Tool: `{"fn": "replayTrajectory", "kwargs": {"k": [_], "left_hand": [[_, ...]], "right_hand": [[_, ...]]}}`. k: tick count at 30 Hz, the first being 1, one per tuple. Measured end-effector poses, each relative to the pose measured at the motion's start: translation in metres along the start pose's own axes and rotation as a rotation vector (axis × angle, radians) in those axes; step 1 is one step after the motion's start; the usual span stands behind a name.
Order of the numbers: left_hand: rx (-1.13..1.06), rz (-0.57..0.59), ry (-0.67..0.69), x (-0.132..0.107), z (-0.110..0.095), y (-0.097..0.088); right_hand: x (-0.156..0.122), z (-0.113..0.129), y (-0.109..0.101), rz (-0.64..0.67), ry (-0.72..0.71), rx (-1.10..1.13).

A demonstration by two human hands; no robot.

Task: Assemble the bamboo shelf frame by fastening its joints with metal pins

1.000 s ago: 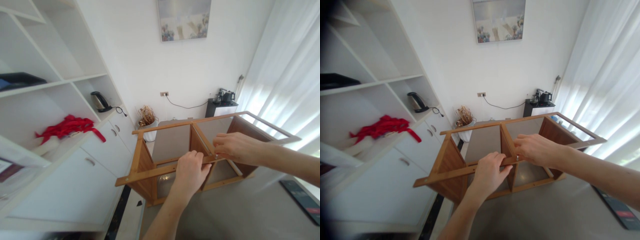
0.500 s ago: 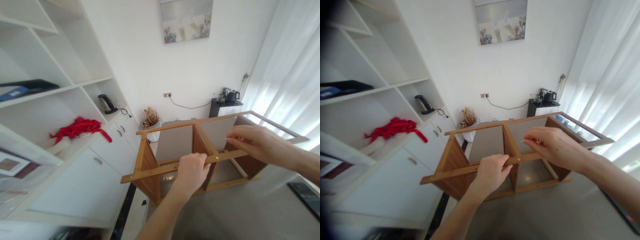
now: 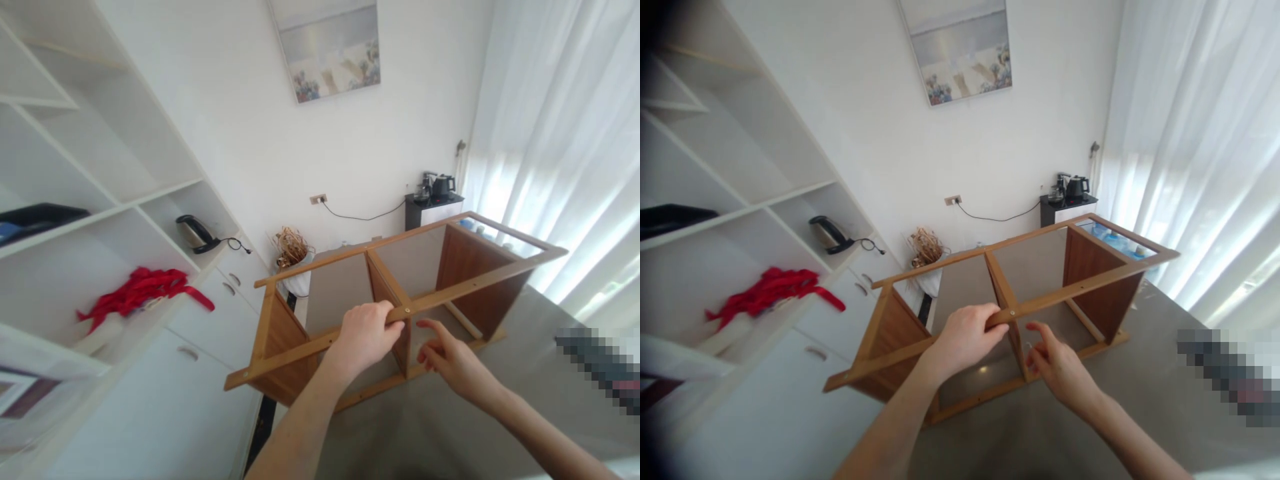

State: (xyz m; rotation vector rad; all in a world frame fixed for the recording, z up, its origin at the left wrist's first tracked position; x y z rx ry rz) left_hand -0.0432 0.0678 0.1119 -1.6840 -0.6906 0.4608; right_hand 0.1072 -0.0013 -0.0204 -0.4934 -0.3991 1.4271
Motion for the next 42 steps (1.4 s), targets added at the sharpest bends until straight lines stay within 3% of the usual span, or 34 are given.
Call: {"fn": "replayTrajectory", "kwargs": {"k": [3, 6, 9, 12, 15, 17, 20, 22, 24, 27, 42], "left_hand": [[0.013, -0.002, 0.0, 0.0, 0.0, 0.003], [0.059, -0.014, -0.012, 0.0, -0.002, 0.005], [0.091, -0.019, -0.022, 0.0, -0.005, 0.006], [0.098, -0.021, -0.018, 0.001, -0.007, 0.006], [0.093, -0.037, -0.01, 0.001, -0.007, 0.006], [0.076, -0.044, -0.01, 0.001, -0.006, 0.006], [0.004, -0.018, -0.004, 0.003, -0.005, 0.004], [-0.052, 0.018, 0.007, 0.006, -0.006, 0.003], [-0.082, 0.034, 0.004, 0.01, -0.006, 0.002], [-0.099, 0.02, -0.003, 0.014, -0.006, 0.002], [-0.153, -0.016, 0.018, 0.012, -0.005, 0.006]], "right_hand": [[-0.008, -0.061, 0.021, -0.001, 0.117, -0.336], [-0.018, -0.111, 0.038, -0.021, 0.127, -0.582], [-0.022, -0.137, 0.048, -0.029, 0.129, -0.604], [-0.017, -0.144, 0.047, -0.005, 0.116, -0.606], [-0.008, -0.123, 0.033, -0.015, 0.068, -0.571], [-0.003, -0.086, 0.019, -0.048, -0.022, -0.464], [0.001, -0.011, -0.002, -0.144, -0.171, -0.286], [0.007, 0.031, -0.007, -0.192, -0.194, -0.274], [0.018, 0.053, -0.004, -0.159, -0.125, -0.325], [0.033, 0.058, 0.001, -0.143, -0.004, -0.419], [0.032, 0.051, 0.008, -0.164, 0.04, -0.479]]}}
Point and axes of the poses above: each hand's wrist, its own x-axis towards the middle knuckle, its own y-axis out of the palm, z = x × y, the point moved 5 cm from there along x, towards the middle knuckle, and after that the axes turned 4 degrees about y, right-handed, at the moved point
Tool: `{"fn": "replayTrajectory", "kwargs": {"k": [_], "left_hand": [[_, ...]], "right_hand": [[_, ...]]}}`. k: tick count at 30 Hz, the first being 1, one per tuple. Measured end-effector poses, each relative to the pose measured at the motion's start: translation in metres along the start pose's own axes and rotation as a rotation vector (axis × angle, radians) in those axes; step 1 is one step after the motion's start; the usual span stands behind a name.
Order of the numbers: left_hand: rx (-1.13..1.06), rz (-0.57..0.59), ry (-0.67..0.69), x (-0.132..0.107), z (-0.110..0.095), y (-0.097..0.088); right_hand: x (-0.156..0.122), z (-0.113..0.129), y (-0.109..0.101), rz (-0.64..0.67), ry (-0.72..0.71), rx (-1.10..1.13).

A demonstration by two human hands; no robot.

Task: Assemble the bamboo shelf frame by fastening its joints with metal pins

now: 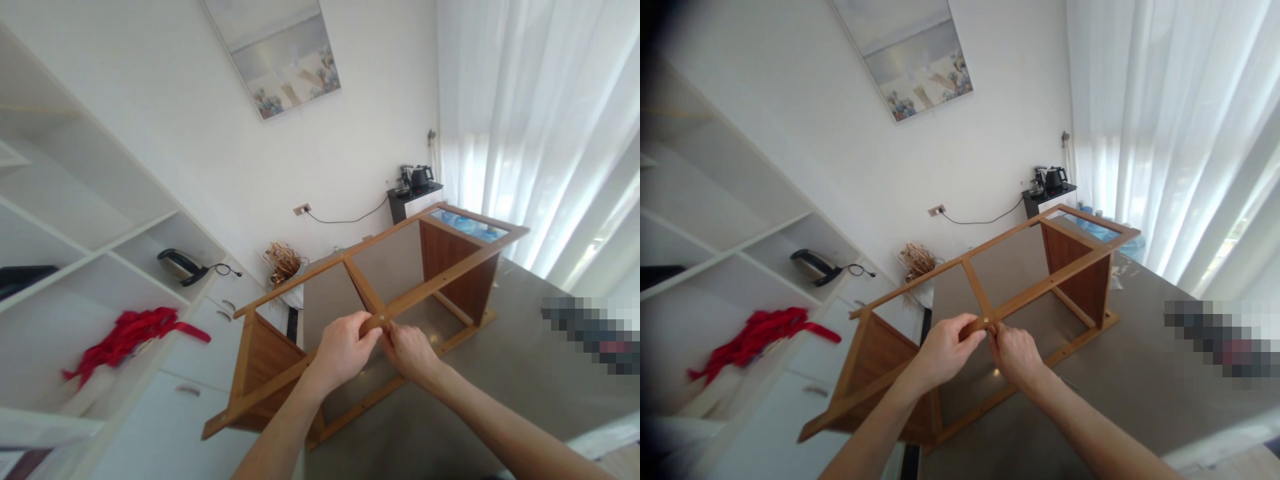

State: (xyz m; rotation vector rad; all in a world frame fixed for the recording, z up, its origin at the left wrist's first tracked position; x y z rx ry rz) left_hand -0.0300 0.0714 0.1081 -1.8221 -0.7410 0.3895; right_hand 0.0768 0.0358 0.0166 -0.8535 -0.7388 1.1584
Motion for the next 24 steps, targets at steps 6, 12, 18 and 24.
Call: {"fn": "replayTrajectory", "kwargs": {"k": [6, 12, 18, 24], "left_hand": [[-0.032, 0.021, -0.025, 0.0, 0.001, 0.0], [-0.035, 0.027, -0.028, 0.0, 0.005, 0.002], [0.131, -0.017, 0.1, 0.003, -0.004, -0.004], [0.249, 0.033, 0.254, 0.004, -0.007, 0.002]], "right_hand": [[-0.002, 0.002, -0.002, 0.015, 0.012, -0.011], [-0.001, 0.002, 0.0, 0.019, 0.013, -0.015], [0.005, 0.002, 0.0, 0.031, 0.028, -0.057], [0.004, 0.006, -0.004, 0.012, 0.022, -0.081]]}}
Point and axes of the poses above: each hand's wrist, its own x-axis towards the middle knuckle, its own y-axis out of the palm, z = x × y, the point moved 5 cm from there along x, towards the middle knuckle, and after that the axes turned 4 degrees about y, right-handed, at the moved point
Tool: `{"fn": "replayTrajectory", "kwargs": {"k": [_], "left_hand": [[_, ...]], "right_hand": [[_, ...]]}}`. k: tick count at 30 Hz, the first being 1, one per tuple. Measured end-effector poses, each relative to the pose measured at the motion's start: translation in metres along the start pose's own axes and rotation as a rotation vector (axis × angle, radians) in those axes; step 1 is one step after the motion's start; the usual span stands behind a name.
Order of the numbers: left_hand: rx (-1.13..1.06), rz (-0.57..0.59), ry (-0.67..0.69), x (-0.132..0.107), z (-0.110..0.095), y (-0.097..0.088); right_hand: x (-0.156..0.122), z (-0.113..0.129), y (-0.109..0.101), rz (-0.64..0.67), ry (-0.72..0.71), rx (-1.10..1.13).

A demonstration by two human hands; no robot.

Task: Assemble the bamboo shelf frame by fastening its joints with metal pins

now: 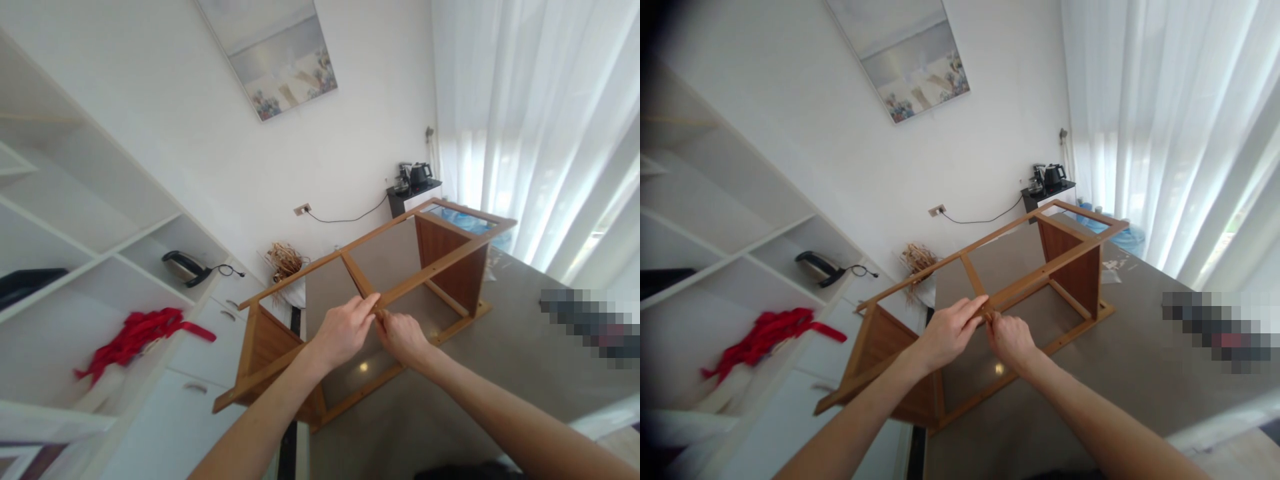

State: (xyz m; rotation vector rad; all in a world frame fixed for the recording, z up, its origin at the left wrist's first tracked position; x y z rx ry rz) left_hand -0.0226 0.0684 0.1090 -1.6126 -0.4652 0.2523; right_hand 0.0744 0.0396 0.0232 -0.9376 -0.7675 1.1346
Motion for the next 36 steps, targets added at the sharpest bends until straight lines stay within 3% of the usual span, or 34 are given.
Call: {"fn": "replayTrajectory", "kwargs": {"k": [6, 8, 13, 17, 22, 25, 28, 32, 36], "left_hand": [[-0.024, -0.015, -0.02, -0.001, 0.005, 0.0], [0.035, -0.033, -0.023, 0.001, 0.006, -0.01], [0.254, -0.231, -0.01, 0.007, -0.002, -0.037], [0.282, -0.031, 0.15, 0.014, -0.012, -0.019], [0.327, -0.153, 0.035, 0.019, -0.008, -0.02], [0.304, -0.086, 0.071, 0.018, -0.013, -0.004], [0.285, -0.078, 0.007, 0.014, -0.012, 0.006], [0.252, -0.059, -0.161, 0.004, -0.001, 0.008], [0.233, -0.043, -0.093, 0.002, 0.002, 0.004]], "right_hand": [[0.0, 0.0, 0.002, 0.008, 0.032, 0.013], [0.0, -0.001, 0.003, 0.016, 0.037, 0.021], [0.001, -0.004, 0.004, 0.04, 0.053, 0.04], [0.001, -0.004, 0.003, 0.067, 0.048, 0.051], [-0.001, -0.004, 0.002, 0.08, 0.048, 0.049], [0.0, -0.006, 0.002, 0.089, 0.017, 0.048], [0.002, -0.009, 0.0, 0.09, -0.014, 0.04], [0.005, -0.011, -0.006, 0.08, -0.019, 0.025], [0.012, -0.006, -0.019, 0.054, -0.041, 0.022]]}}
Point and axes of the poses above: each hand's wrist, its own x-axis towards the middle knuckle, its own y-axis out of the palm, z = x × y, the point moved 5 cm from there along x, towards the middle knuckle, and after that the axes turned 4 degrees about y, right-handed, at the moved point
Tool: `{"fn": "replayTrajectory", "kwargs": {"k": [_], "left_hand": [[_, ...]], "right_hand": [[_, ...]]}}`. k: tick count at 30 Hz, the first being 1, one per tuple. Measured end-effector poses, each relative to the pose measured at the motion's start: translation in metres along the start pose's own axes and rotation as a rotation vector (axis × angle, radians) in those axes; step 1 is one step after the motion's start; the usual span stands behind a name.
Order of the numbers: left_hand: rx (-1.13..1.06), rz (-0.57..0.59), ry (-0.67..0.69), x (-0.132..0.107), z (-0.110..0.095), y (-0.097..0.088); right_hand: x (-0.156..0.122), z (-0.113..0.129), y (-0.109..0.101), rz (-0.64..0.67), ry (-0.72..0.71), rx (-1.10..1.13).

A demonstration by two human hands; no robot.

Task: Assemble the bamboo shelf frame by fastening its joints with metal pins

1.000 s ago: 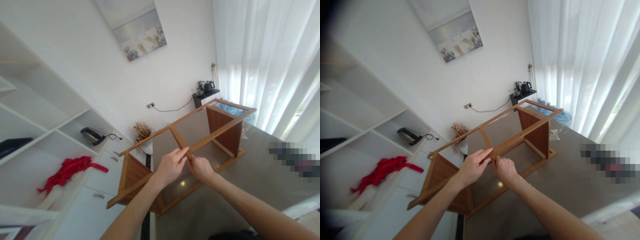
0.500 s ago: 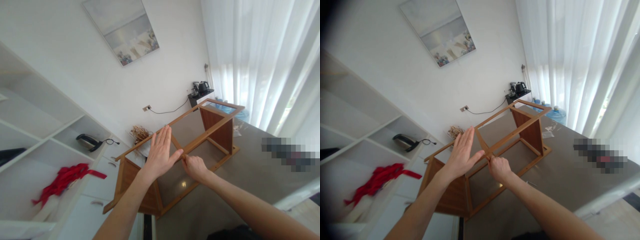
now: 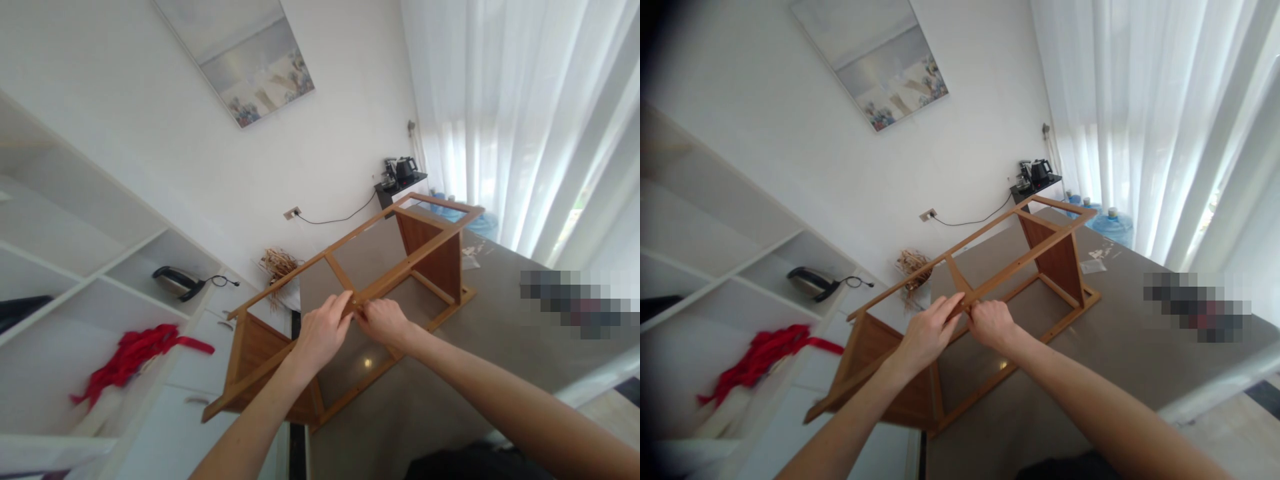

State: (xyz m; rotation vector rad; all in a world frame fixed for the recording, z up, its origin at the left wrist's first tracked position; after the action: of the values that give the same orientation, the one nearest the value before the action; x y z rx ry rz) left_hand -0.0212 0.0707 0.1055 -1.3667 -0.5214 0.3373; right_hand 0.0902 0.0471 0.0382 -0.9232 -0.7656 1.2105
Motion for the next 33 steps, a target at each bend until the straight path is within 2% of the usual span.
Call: {"fn": "replayTrajectory", "kwargs": {"k": [3, 10, 20, 26, 30, 33], "left_hand": [[0.072, -0.034, 0.02, 0.01, 0.007, -0.01], [0.24, -0.11, -0.083, 0.042, 0.046, -0.038], [0.226, -0.09, -0.186, 0.044, 0.089, -0.042], [0.179, -0.152, -0.131, 0.043, 0.093, -0.053], [0.199, -0.191, -0.137, 0.037, 0.088, -0.056], [0.177, -0.222, -0.113, 0.028, 0.085, -0.046]], "right_hand": [[0.012, 0.008, -0.017, -0.043, -0.027, -0.008], [0.046, 0.033, -0.048, -0.158, -0.067, -0.029], [0.059, 0.063, -0.051, -0.154, -0.113, -0.05], [0.065, 0.073, -0.052, -0.141, -0.107, -0.044], [0.059, 0.065, -0.062, -0.11, -0.113, -0.037], [0.034, 0.033, -0.062, -0.082, -0.193, 0.025]]}}
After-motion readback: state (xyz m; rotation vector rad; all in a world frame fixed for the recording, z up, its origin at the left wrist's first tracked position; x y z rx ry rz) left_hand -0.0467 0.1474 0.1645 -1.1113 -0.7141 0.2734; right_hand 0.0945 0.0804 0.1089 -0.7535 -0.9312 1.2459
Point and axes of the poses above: each hand's wrist, its own x-axis towards the middle knuckle, its own y-axis out of the palm, z = x × y, the point moved 5 cm from there along x, towards the middle knuckle, and after that the axes turned 4 degrees about y, right-handed, at the moved point
